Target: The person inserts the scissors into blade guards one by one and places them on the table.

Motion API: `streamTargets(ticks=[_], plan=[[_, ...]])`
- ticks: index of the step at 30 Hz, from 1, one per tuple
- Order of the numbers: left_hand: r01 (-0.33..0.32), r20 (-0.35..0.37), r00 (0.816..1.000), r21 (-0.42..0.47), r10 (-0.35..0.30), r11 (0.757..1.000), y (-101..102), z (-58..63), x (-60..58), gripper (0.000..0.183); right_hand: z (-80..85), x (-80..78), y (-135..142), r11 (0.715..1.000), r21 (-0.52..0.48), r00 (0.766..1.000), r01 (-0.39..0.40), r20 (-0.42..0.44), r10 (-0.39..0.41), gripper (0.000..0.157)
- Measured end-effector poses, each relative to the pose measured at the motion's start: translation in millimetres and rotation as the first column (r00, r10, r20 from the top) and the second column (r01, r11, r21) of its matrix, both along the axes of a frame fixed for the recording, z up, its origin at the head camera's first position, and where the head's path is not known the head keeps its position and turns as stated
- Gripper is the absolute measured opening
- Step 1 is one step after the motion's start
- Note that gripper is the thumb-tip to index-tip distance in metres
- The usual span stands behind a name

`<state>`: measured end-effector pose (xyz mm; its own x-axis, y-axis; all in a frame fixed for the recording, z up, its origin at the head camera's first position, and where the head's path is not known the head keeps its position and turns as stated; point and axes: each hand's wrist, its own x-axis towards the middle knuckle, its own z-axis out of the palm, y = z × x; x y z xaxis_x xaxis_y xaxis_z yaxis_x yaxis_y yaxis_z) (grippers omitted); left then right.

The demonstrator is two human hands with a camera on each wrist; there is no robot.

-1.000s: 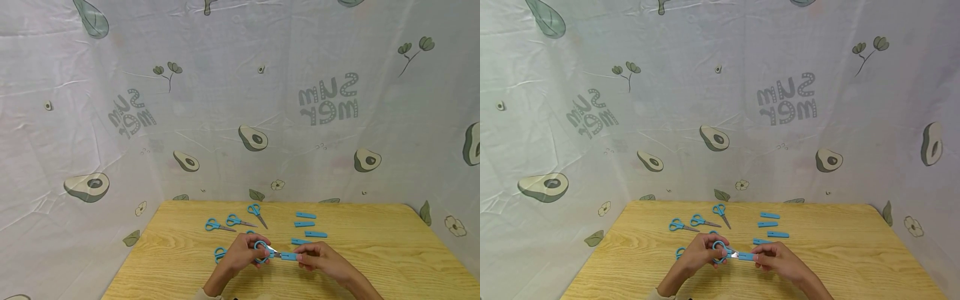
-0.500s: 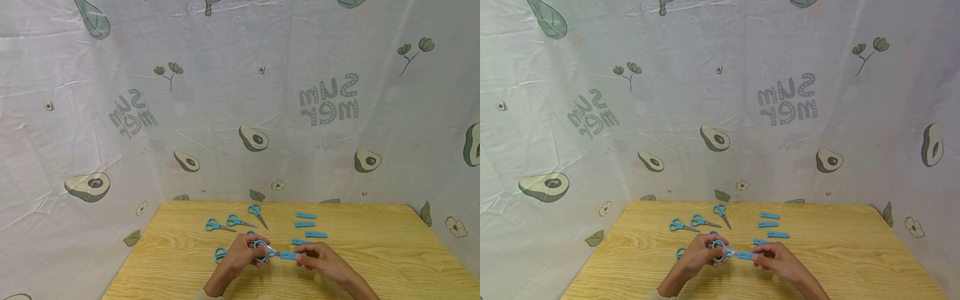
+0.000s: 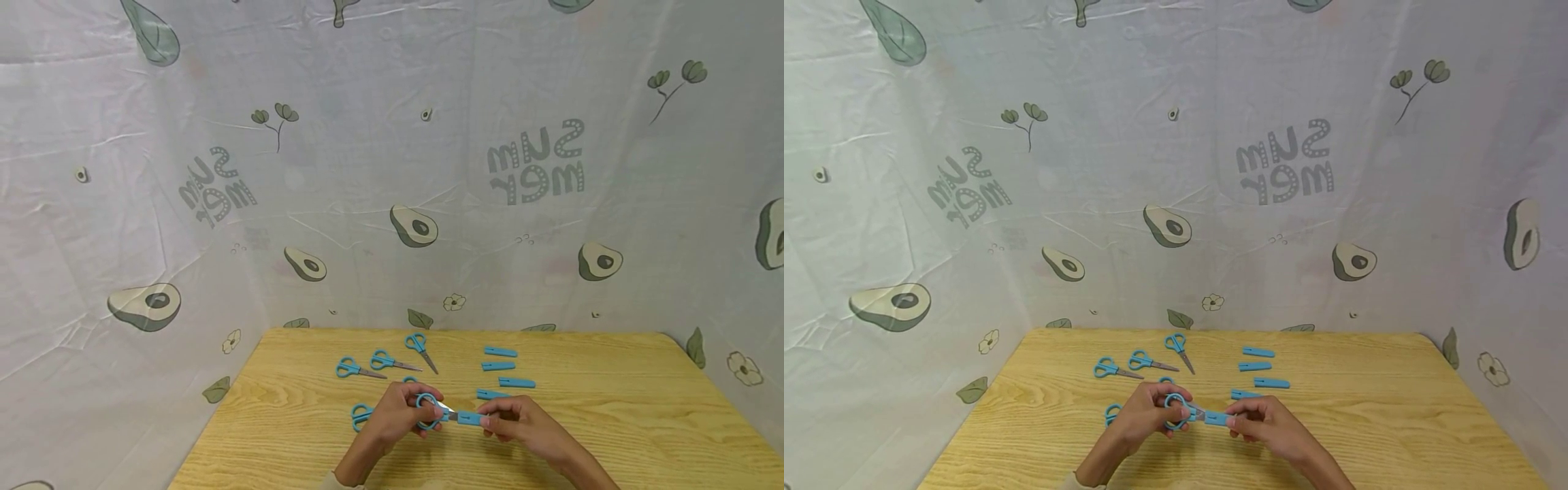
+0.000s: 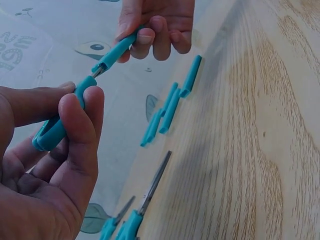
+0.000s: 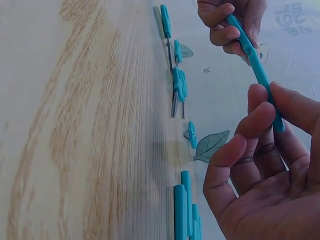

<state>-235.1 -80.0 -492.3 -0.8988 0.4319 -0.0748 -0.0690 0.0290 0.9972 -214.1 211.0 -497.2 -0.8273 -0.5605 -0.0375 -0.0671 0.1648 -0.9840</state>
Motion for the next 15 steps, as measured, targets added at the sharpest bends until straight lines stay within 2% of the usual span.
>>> streamTargets(ticks=[15], plan=[[0.002, 0.023, 1.000, 0.019, -0.002, 1.000, 2.1, -2.4, -1.0, 0.026, 1.3, 0.0, -2.3, 1.000, 0.000, 0.999, 0.010, -0.043, -0.010, 0.036]])
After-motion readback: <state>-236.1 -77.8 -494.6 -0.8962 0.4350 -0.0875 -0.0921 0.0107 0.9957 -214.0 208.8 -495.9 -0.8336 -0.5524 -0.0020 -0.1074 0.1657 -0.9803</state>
